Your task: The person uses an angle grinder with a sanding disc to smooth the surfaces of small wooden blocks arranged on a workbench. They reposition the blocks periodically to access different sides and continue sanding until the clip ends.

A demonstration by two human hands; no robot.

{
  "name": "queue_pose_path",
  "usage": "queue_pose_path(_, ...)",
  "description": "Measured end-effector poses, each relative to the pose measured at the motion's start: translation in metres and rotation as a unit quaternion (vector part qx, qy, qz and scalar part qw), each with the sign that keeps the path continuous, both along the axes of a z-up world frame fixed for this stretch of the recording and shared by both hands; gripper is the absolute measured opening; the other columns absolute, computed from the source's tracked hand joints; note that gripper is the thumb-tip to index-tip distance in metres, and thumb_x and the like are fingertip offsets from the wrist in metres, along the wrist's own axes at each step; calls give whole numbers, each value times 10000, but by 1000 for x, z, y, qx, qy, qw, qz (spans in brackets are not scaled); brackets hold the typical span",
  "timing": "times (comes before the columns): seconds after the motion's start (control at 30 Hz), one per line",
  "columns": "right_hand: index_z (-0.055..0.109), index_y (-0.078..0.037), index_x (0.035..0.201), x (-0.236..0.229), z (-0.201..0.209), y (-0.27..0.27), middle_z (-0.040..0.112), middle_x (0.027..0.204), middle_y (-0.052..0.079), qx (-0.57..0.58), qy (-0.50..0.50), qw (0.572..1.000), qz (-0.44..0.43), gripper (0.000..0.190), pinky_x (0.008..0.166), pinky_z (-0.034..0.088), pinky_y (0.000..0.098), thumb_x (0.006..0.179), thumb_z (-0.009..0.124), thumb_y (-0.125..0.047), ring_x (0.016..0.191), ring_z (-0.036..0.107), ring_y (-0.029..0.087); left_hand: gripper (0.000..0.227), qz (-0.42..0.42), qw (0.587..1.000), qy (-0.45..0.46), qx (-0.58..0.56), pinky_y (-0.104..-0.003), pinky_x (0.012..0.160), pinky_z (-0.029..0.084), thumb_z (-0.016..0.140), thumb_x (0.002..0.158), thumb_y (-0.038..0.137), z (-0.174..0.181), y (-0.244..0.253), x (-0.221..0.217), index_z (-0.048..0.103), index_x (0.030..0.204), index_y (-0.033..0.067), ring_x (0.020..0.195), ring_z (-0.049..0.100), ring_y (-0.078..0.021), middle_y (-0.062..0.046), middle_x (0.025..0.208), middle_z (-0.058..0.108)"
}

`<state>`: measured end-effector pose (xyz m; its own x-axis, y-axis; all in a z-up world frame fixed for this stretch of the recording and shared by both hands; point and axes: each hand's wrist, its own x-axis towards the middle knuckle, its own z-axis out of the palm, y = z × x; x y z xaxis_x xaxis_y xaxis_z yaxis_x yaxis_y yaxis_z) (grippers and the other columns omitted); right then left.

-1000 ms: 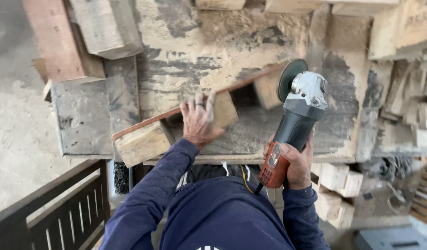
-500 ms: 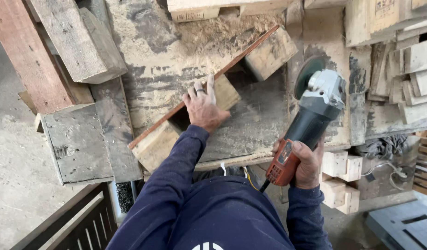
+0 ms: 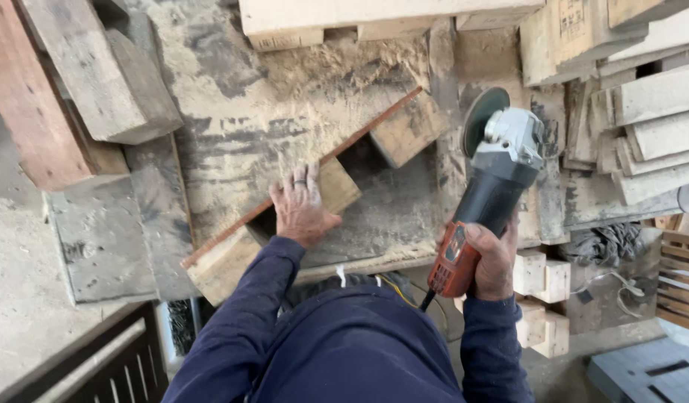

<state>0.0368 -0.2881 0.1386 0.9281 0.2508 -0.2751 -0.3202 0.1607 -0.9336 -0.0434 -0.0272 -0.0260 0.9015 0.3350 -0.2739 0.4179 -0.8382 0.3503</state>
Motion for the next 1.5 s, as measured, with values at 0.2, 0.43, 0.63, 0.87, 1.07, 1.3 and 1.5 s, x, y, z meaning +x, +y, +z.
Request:
queue_pose_path(0.2, 423, 12, 1390, 13, 0, -34, 659, 915, 178, -45, 33, 997, 57, 702, 589, 619, 394, 798, 742, -191, 696, 705, 246, 1356, 57, 997, 29, 50, -750, 1157, 112, 913, 537, 639, 6, -13, 7, 244, 1578, 84, 1501, 227, -404, -180, 1588, 316)
queue_pose_path(0.43, 288, -37, 1568, 10, -3, -52, 667, 901, 126, -120, 39, 975, 184, 981, 592, 624, 369, 735, 780, -201, 680, 704, 213, 1398, 101, 994, 32, 14, -768, 1182, 36, 940, 504, 597, 1, -26, -3, 207, 1606, 145, 1553, 120, -362, -119, 1628, 276)
queue_pose_path(0.63, 280, -70, 1589, -8, 0, -34, 654, 896, 124, -119, 51, 955, 266, 1021, 605, 607, 367, 715, 795, -183, 690, 709, 221, 1454, 134, 989, -41, 51, -779, 1158, 35, 946, 516, 563, -17, -38, -17, 145, 1608, 34, 1551, 55, -423, -209, 1684, 102)
queue_pose_path(0.87, 328, -59, 1548, -32, -2, 7, 658, 913, 140, -145, 59, 938, 310, 978, 623, 604, 376, 700, 799, -177, 697, 702, 229, 797, 222, 906, -311, -185, -515, 1253, 412, 892, 833, 431, 26, -101, -99, 527, 1456, 92, 1460, 443, -374, -168, 1509, 478)
queue_pose_path(1.07, 396, -59, 1532, -62, -17, 68, 604, 1082, 60, -161, -9, 930, 330, 877, 740, 589, 304, 750, 775, -180, 871, 665, 156, 871, 53, 852, -343, -392, -458, 1113, 473, 905, 726, 378, 79, -106, -163, 480, 1374, -21, 1304, 552, -415, -233, 1419, 501)
queue_pose_path(1.3, 460, -39, 1354, -91, -38, 127, 625, 1034, 85, -91, 24, 942, 323, 643, 735, 607, 315, 805, 742, -221, 864, 685, 164, 701, 45, 888, -415, -196, -543, 1159, 486, 923, 789, 270, 100, -75, -175, 549, 1339, 47, 1400, 501, -430, -200, 1479, 450)
queue_pose_path(1.5, 509, -2, 1232, -97, -41, 138, 658, 952, 104, -93, 62, 930, 350, 537, 685, 604, 313, 808, 754, -222, 788, 672, 163, 620, 47, 892, -438, -104, -597, 1132, 468, 906, 799, 267, 109, -81, -184, 602, 1298, 60, 1394, 480, -475, -213, 1487, 444)
